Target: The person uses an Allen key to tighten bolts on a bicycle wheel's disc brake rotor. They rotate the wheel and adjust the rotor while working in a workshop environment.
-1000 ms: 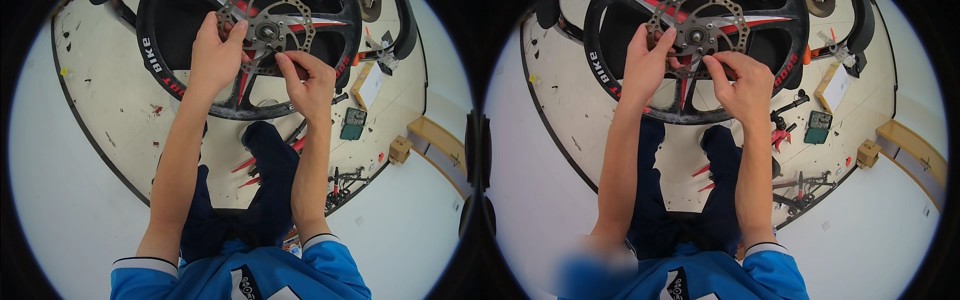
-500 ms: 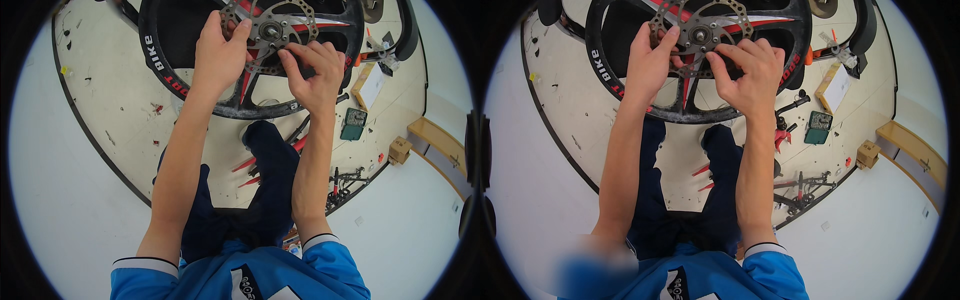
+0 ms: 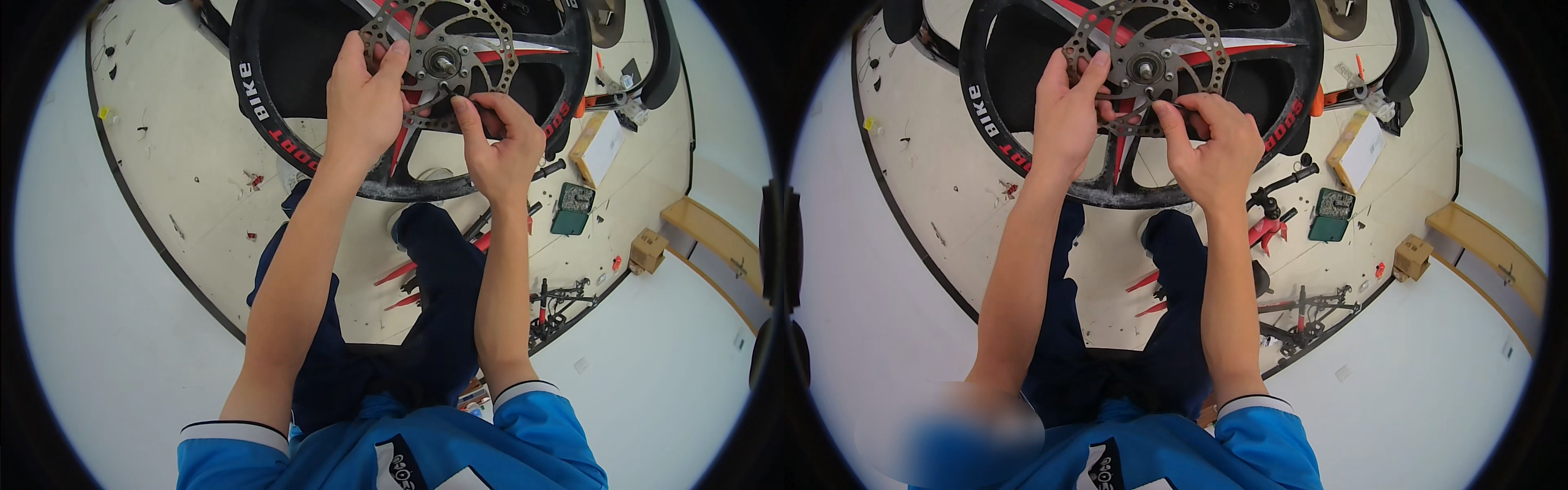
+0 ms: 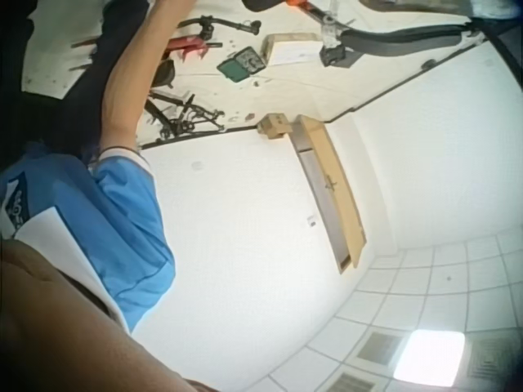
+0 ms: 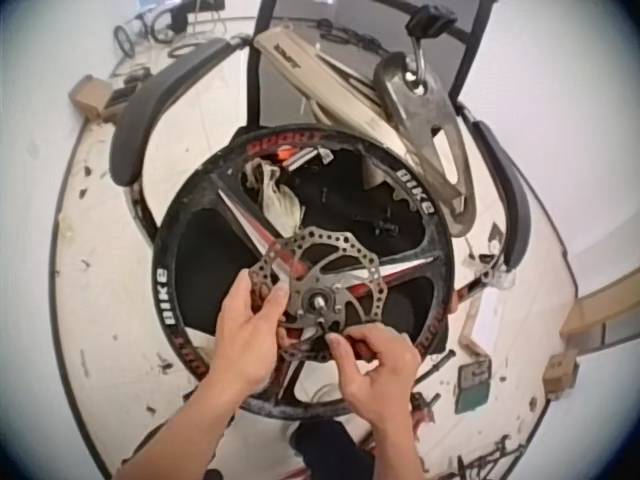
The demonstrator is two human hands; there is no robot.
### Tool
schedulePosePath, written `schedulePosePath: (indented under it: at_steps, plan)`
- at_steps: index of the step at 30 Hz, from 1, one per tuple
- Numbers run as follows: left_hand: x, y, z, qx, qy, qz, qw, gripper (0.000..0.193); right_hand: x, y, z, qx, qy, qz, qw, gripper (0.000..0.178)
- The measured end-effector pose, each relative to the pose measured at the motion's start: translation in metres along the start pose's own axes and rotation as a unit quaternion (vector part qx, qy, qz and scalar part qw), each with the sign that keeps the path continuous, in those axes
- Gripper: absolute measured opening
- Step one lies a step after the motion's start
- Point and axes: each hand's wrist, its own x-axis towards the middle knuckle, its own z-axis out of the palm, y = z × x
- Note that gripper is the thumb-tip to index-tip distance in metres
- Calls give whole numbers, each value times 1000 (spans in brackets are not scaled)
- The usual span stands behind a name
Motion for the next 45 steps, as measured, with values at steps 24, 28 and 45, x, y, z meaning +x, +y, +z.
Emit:
schedulePosePath:
  at_steps: [24,28,45]
  plan:
    - [-5,9,7,-52,16,-29,998,17,-2,-13,9,127,22,23,991,21]
    - [-11,-1,11,-89,47,-66,993,21,4,-18,13,37,26,57,997,26]
    - [13,12,-34,100,196,127,967,16,3,-20,7,39,3,93,995,30]
